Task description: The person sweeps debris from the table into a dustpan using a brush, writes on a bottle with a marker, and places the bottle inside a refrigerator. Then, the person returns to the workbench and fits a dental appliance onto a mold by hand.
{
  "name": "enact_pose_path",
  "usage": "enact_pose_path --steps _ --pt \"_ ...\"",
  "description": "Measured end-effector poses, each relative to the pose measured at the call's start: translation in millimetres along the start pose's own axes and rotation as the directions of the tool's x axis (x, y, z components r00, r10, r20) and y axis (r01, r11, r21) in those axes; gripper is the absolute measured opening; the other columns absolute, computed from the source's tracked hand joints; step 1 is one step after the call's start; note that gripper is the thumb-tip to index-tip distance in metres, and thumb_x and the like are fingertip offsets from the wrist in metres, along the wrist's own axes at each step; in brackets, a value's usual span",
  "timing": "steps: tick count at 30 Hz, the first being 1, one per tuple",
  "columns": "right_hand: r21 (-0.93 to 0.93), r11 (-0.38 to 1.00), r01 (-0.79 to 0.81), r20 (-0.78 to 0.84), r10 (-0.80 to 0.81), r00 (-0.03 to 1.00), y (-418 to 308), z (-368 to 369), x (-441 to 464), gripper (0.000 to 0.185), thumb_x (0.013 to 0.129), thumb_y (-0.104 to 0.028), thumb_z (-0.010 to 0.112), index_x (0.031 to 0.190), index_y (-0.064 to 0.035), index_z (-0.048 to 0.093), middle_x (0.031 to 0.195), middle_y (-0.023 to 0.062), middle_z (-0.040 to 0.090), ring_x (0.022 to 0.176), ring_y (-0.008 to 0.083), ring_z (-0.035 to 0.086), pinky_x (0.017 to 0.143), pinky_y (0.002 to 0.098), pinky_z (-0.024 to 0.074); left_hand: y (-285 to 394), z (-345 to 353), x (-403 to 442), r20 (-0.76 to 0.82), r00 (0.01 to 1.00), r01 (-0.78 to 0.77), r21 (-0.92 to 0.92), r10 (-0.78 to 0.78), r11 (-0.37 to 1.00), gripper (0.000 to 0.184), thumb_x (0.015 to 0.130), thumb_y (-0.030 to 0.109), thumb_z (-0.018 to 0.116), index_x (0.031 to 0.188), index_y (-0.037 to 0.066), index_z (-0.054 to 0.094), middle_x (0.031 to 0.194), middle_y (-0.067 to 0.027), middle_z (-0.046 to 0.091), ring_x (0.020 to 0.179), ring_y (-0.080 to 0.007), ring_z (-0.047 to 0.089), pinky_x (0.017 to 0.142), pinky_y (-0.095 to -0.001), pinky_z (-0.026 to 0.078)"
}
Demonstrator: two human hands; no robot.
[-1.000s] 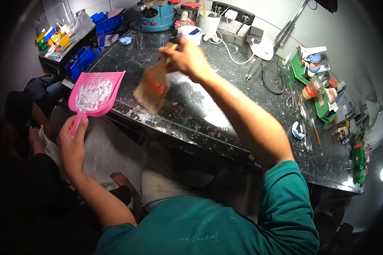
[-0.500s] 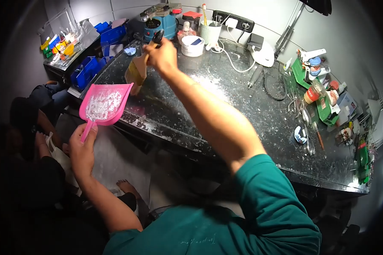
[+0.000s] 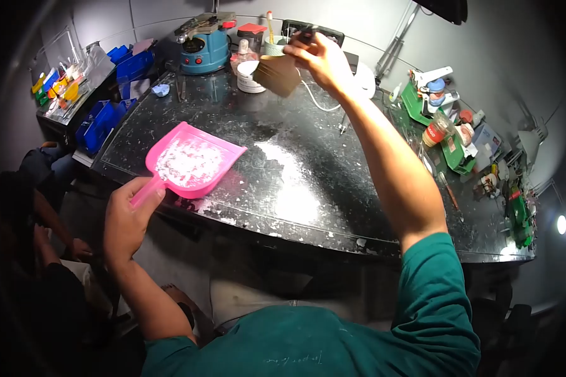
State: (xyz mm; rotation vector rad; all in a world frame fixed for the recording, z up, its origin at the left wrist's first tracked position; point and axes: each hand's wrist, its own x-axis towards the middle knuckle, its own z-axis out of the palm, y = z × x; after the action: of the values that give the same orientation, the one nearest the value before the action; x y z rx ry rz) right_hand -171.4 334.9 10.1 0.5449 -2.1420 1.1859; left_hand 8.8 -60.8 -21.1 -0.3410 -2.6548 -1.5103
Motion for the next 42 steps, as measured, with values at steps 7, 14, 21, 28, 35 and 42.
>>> enact_pose_path --steps 7,14,21,28,35,42 --pt "-0.334 0.916 0.221 0.518 -0.018 0.855 16.4 6.6 -32.6 0.028 0.088 -0.014 0.064 0.116 -0.0091 0.061 0.108 0.0124 0.067 0.102 0.0261 0.065 0.093 0.039 0.0502 23.4 6.2 -6.7 0.108 0.993 -0.062 0.206 0.04 0.977 0.027 0.083 0.019 0.071 0.096 -0.004 0.068 0.076 -0.0094 0.066 0.073 -0.0113 0.059 0.07 -0.0275 0.046" --pt "-0.233 0.942 0.242 0.404 -0.133 0.905 -43.5 -49.5 -47.5 0.033 0.085 -0.006 0.063 0.118 -0.0047 0.057 0.09 0.0135 0.071 0.075 0.0234 0.07 0.07 0.0356 0.0569 13.7 0.8 21.3 0.182 0.983 -0.052 0.335 -0.011 0.941 0.033 0.081 0.025 0.072 0.1 -0.002 0.069 0.09 -0.0205 0.069 0.085 -0.0282 0.067 0.078 -0.0348 0.049" --pt "-0.49 0.855 0.171 0.443 0.076 0.893 -28.3 -15.6 -67.2 0.036 0.087 -0.029 0.069 0.117 -0.01 0.061 0.086 0.0196 0.069 0.082 0.0363 0.068 0.073 0.041 0.054 16.4 13.6 31.4 0.142 0.987 -0.113 0.295 0.073 0.949 0.033 0.081 0.019 0.072 0.106 0.0 0.064 0.093 -0.019 0.069 0.087 -0.0275 0.068 0.079 -0.0345 0.049" --pt "-0.519 0.855 -0.013 0.299 0.196 0.934 -63.2 -30.9 -51.4 0.03 0.086 -0.028 0.071 0.104 -0.006 0.06 0.082 0.0152 0.069 0.075 0.0265 0.07 0.069 0.0371 0.0544 6.0 14.2 59.5 0.135 0.987 -0.131 0.373 0.086 0.919 0.034 0.081 0.017 0.074 0.11 0.0 0.068 0.098 -0.0177 0.07 0.091 -0.0243 0.068 0.081 -0.0327 0.05" --pt "-0.325 0.917 0.229 0.409 -0.082 0.909 -45.3 7.9 -40.4 0.032 0.091 -0.036 0.065 0.107 -0.009 0.059 0.083 0.017 0.067 0.08 0.0355 0.067 0.071 0.0418 0.0522 18.1 11.8 44.4 0.189 0.979 -0.142 0.369 0.075 0.919 0.036 0.083 0.018 0.073 0.112 -0.002 0.066 0.098 -0.0177 0.072 0.089 -0.0202 0.068 0.079 -0.0317 0.05" --pt "-0.153 0.957 0.245 0.536 -0.128 0.835 -61.6 12.3 -72.9 0.034 0.089 -0.041 0.067 0.101 -0.0093 0.058 0.076 0.0159 0.066 0.072 0.0348 0.066 0.067 0.0407 0.0507 15.0 11.2 47.5 0.231 0.971 -0.136 0.343 0.057 0.929 0.037 0.082 0.016 0.073 0.114 -0.002 0.066 0.098 -0.0182 0.071 0.088 -0.0196 0.068 0.08 -0.0313 0.05"
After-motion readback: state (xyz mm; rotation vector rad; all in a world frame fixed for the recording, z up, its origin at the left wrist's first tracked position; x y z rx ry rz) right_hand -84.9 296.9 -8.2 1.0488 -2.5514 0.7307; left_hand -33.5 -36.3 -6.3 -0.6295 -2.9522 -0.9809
